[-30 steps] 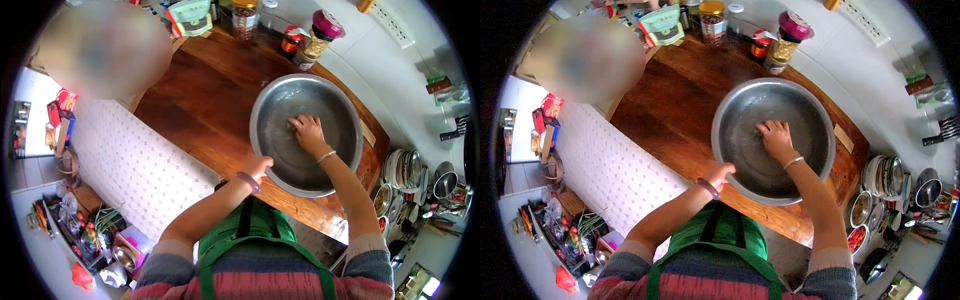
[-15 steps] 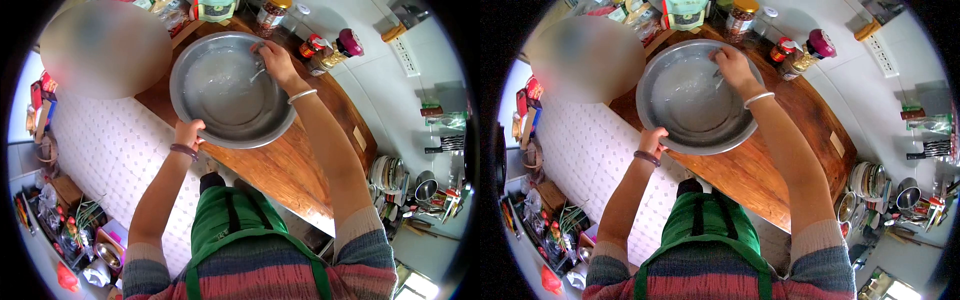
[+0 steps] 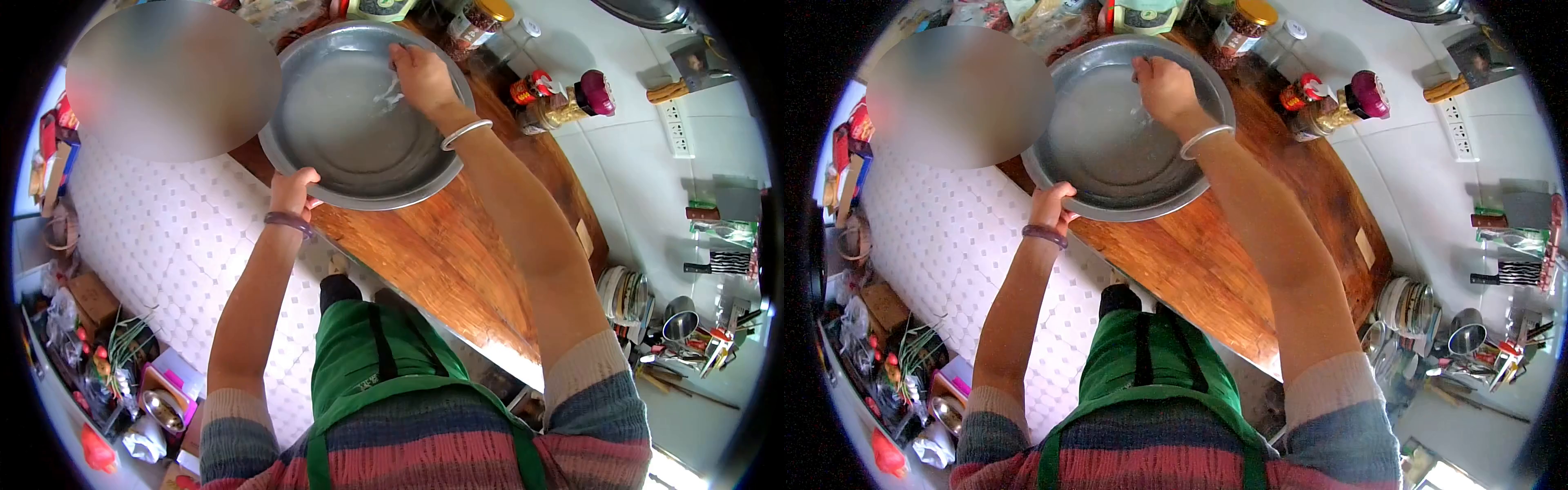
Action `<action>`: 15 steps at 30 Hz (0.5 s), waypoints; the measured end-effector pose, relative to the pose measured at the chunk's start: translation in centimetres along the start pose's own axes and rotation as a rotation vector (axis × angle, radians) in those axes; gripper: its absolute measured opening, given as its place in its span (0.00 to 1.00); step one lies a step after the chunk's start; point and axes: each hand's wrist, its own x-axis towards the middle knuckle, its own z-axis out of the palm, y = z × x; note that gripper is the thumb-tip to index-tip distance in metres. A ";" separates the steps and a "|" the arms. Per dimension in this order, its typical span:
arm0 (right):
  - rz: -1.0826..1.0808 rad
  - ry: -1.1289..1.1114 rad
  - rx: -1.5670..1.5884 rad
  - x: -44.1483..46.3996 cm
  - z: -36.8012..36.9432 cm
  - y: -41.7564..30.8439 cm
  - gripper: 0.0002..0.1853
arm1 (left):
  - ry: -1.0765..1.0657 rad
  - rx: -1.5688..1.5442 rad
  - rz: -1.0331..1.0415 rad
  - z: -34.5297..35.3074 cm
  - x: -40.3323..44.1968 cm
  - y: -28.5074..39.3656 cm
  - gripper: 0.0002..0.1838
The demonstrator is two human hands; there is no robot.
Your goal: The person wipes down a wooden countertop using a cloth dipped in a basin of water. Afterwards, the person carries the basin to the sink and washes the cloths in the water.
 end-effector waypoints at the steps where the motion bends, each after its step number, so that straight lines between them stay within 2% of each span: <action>1: 0.021 -0.020 0.004 -0.1 0.4 0.6 0.24 | -0.002 0.004 0.000 -0.3 0.4 -0.1 0.05; 3: 0.075 -0.050 0.002 -0.6 0.6 2.7 0.24 | -0.019 0.012 -0.011 -0.6 1.2 -0.8 0.05; 4: 0.174 -0.144 0.030 -1.1 0.0 3.4 0.23 | -0.034 0.038 -0.024 -1.5 1.8 -1.1 0.05; 5: 0.215 -0.131 0.131 -2.1 -1.0 4.2 0.22 | -0.050 0.064 -0.038 -1.9 2.2 -1.5 0.06; 7: 0.291 -0.106 0.331 -4.9 -3.5 5.9 0.21 | -0.015 -0.032 0.028 -0.7 0.4 -1.4 0.16; 8: 0.224 -0.103 0.442 -6.3 -5.0 7.7 0.19 | -0.076 -0.042 0.045 -0.6 -0.5 -1.4 0.26; 9: 0.262 -0.071 0.588 -8.5 -7.1 7.3 0.20 | -0.131 -0.078 0.088 -0.3 -1.7 -1.7 0.26; 10: 0.317 -0.155 0.539 -9.8 -9.4 9.6 0.21 | -0.160 0.026 0.109 -1.3 -2.1 -3.0 0.27; 12: 0.373 -0.173 0.397 -13.9 -10.6 18.1 0.21 | -0.258 0.165 0.118 -4.6 -2.5 -6.7 0.28; 14: 0.358 -0.224 0.034 -16.5 -10.7 21.8 0.22 | -0.400 0.245 0.103 -6.5 -3.5 -10.2 0.29; 15: 0.318 -0.270 -0.263 -18.5 -10.0 22.3 0.23 | -0.366 0.543 0.294 -6.0 -4.4 -11.6 0.28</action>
